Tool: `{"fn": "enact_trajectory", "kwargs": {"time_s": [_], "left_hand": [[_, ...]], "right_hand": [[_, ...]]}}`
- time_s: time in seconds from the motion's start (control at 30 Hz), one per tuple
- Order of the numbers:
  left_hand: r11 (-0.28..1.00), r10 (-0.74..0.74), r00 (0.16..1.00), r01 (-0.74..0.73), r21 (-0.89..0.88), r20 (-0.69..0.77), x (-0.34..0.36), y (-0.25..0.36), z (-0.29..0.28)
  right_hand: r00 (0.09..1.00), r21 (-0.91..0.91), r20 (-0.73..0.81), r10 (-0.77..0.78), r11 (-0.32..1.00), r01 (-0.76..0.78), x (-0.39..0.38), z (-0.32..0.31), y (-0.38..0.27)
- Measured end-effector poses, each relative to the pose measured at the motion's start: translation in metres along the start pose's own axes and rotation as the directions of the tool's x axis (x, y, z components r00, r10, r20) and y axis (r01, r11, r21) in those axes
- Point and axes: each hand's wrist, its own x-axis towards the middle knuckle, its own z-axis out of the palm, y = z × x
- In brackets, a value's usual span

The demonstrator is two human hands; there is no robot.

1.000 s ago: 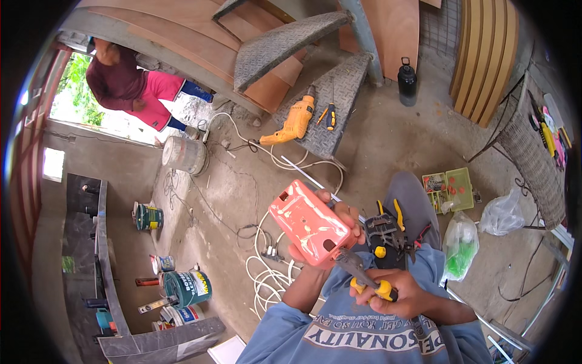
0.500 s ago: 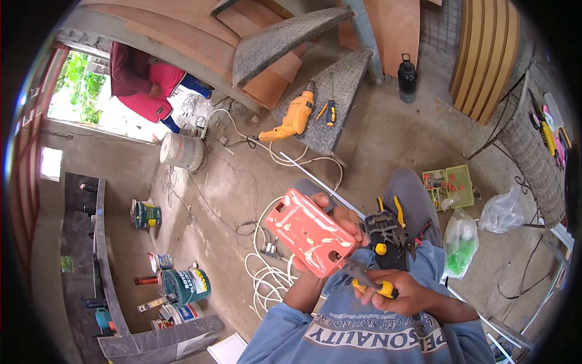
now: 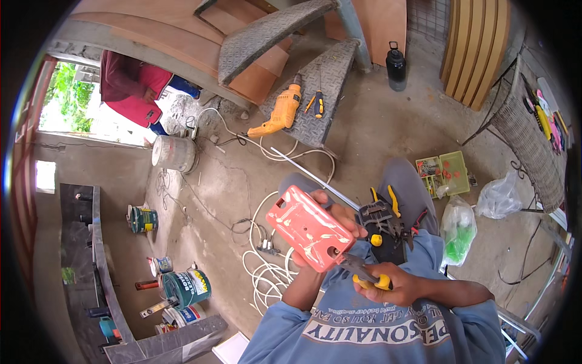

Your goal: The person trims the holes of an electrical box using pliers while holding and turning the box by hand.

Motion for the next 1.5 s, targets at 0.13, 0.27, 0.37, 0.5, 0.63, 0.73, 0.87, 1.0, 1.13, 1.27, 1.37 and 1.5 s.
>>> {"fn": "enact_trajectory", "kwargs": {"time_s": [0.13,0.27,0.37,0.5,0.63,0.73,0.87,1.0,1.13,1.27,1.37,1.5], "left_hand": [[0.999,0.04,0.999,-0.04,0.015,0.001,0.0,0.002,-0.013],[0.978,0.124,0.98,-0.094,0.185,-0.158,-0.004,0.009,-0.014],[0.963,0.232,0.959,-0.203,0.177,-0.163,0.008,0.022,-0.011],[0.945,0.296,0.937,-0.259,0.199,-0.187,0.013,0.034,-0.01],[0.946,0.299,0.939,-0.27,0.179,-0.168,0.021,0.034,-0.008],[0.952,0.284,0.947,-0.261,0.161,-0.15,0.021,0.035,-0.009],[0.959,0.264,0.951,-0.241,0.151,-0.16,0.025,0.034,-0.01],[0.958,0.256,0.957,-0.232,0.166,-0.137,0.025,0.035,-0.018],[0.955,0.24,0.961,-0.209,0.208,-0.134,0.022,0.039,-0.022],[0.958,0.226,0.971,-0.206,0.202,-0.08,0.024,0.04,-0.024],[0.967,0.208,0.976,-0.196,0.161,-0.064,0.023,0.041,-0.024],[0.971,0.198,0.98,-0.194,0.137,-0.019,0.024,0.04,-0.022]], "right_hand": [[0.992,0.094,0.107,0.075,0.992,-0.085,0.006,-0.006,0.006],[0.99,0.194,0.132,-0.058,0.98,0.032,0.01,-0.01,0.011],[0.943,0.376,0.278,0.184,0.882,-0.283,-0.007,-0.014,0.015],[0.914,-0.22,-0.381,0.143,0.946,-0.24,-0.028,-0.015,0.01],[0.787,0.263,-0.527,0.321,0.942,-0.208,-0.032,-0.032,0.005],[0.734,0.2,-0.621,0.275,0.961,-0.191,-0.029,-0.032,0.002],[0.685,0.366,-0.672,0.283,0.93,-0.025,-0.03,-0.03,0.016],[0.847,0.27,-0.531,0.032,0.953,0.134,-0.029,-0.023,0.02],[0.915,-0.146,-0.399,0.064,0.98,-0.132,-0.025,-0.018,-0.006],[0.905,-0.652,-0.312,-0.288,0.758,0.016,-0.003,-0.01,-0.027],[0.932,-0.718,-0.233,-0.277,0.695,0.027,0.005,-0.013,-0.041],[0.929,-0.792,-0.206,-0.307,0.61,0.026,0.014,-0.011,-0.046]]}}
